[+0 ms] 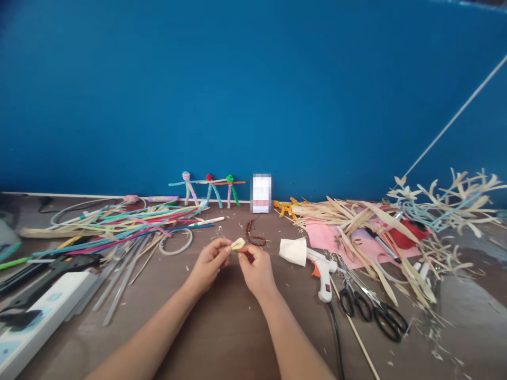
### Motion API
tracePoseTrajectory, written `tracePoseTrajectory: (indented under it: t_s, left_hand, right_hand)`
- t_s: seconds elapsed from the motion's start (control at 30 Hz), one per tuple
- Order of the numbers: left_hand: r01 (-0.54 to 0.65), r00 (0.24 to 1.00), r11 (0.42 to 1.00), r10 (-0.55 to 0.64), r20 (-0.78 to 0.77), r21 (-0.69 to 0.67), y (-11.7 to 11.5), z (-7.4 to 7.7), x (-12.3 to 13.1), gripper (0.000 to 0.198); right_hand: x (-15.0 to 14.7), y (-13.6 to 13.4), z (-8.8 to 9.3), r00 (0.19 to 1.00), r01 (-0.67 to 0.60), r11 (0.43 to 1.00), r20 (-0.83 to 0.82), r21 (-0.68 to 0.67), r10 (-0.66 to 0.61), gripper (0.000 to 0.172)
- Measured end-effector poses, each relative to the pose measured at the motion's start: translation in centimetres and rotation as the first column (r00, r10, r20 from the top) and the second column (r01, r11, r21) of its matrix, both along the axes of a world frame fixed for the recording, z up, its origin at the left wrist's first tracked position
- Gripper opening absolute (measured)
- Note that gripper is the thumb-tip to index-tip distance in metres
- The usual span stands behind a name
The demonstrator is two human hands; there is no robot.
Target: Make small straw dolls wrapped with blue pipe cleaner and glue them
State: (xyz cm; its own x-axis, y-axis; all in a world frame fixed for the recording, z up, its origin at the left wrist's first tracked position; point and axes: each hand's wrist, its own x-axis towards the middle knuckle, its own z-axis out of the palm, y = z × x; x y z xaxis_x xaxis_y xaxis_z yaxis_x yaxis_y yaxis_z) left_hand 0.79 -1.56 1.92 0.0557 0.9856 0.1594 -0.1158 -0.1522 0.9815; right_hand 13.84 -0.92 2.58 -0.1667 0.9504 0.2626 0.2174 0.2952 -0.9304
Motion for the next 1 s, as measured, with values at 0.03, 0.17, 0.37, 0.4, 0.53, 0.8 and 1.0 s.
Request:
tracePoseTrajectory:
  t_s: [0.03, 0.17, 0.37, 0.4, 0.53, 0.8, 1.0]
  left_hand:
    - [-0.011, 1.000, 1.000, 0.011, -0.001, -0.002, -0.02, 0.06, 0.00, 0.020]
    - [-0.023, 1.000, 1.000, 0.023, 0.012, 0.002, -0.11, 0.18, 0.04, 0.019]
    - [0.030, 0.999, 1.000, -0.030, 0.021, 0.002, -0.15, 0.28, -0.04, 0.018]
    - [0.035, 0.999, 0.999, -0.035, 0.019, 0.004, -0.14, 0.29, -0.07, 0.018]
    - [0.053, 0.999, 0.998, -0.053, -0.001, 0.014, -0.18, 0.38, -0.11, 0.016]
    - [0.007, 0.996, 0.998, -0.001, -0.091, 0.066, -0.39, 0.47, 0.12, 0.016]
    - [0.046, 0.996, 0.997, -0.040, -0.081, 0.069, -0.34, 0.37, 0.10, 0.016]
  right_hand:
    - [-0.02, -0.01, -0.01, 1.000, -0.005, 1.000, -0.003, -0.004, 0.005, 0.014]
    - [-0.06, -0.07, 0.13, 1.000, -0.023, 1.000, -0.004, 0.008, 0.023, 0.013]
    - [-0.06, 0.04, 0.06, 0.999, -0.035, 0.999, -0.017, -0.029, 0.035, 0.014]
    - [-0.06, 0.08, -0.01, 0.998, -0.044, 0.996, -0.041, -0.075, 0.041, 0.014]
    - [-0.11, 0.11, -0.11, 0.981, -0.121, 0.960, -0.176, -0.253, 0.077, 0.014]
    - [-0.37, -0.15, 0.29, 0.977, -0.115, 0.955, -0.205, -0.272, 0.059, 0.015]
    - [-0.53, -0.22, 0.09, 0.980, -0.080, 0.962, -0.195, -0.260, 0.029, 0.021]
